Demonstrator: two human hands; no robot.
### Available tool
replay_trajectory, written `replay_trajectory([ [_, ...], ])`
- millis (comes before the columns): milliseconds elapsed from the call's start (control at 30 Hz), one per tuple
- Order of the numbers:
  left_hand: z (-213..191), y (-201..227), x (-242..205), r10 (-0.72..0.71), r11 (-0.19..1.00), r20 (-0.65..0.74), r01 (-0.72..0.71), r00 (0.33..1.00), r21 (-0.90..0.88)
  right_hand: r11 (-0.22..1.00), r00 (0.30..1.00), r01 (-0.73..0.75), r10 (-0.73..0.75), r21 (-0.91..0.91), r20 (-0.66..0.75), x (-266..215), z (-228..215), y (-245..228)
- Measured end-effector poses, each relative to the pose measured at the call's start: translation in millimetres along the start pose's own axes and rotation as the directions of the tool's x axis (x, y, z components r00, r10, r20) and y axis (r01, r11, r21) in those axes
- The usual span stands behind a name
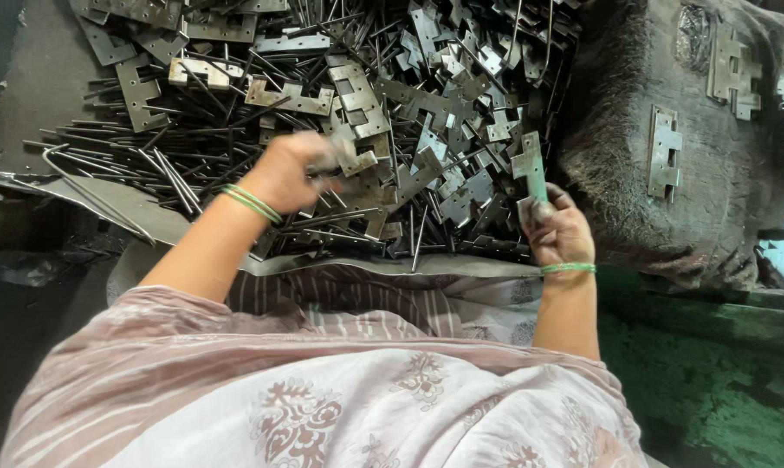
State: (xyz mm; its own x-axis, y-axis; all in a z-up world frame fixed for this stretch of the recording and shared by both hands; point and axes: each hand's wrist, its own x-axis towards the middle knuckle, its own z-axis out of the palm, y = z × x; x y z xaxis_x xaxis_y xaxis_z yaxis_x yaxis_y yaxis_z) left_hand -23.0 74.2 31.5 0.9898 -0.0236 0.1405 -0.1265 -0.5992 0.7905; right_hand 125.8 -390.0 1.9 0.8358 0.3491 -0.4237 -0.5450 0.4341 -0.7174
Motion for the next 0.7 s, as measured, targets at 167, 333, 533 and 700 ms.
replay_trajectory([
  [167,47,-29,-5,0.337,0.872,0.046,-0.330,0.940,0.362,0.981,0.994,-0.034,0.013,0.193,0.109,-19,18,29],
  [333,69,-23,14,-0.165,0.721,-0.292,-0.087,0.942,-0.687,0.994,0.995,0.095,-0.094,0.054,-0.019,-25,77,38],
  [533,82,35,24,-0.584,-0.357,0.258,0.041,0.769,-0.933,0.597,0.833,0.553,-0.414,-0.582,0.367,-30,163,78],
  [700,109,74,25,-0.527,-0.120,0.312,0.294,0.791,-0.948,-0.026,0.581,0.787,-0.307,-0.617,0.754,-45,185,96],
])
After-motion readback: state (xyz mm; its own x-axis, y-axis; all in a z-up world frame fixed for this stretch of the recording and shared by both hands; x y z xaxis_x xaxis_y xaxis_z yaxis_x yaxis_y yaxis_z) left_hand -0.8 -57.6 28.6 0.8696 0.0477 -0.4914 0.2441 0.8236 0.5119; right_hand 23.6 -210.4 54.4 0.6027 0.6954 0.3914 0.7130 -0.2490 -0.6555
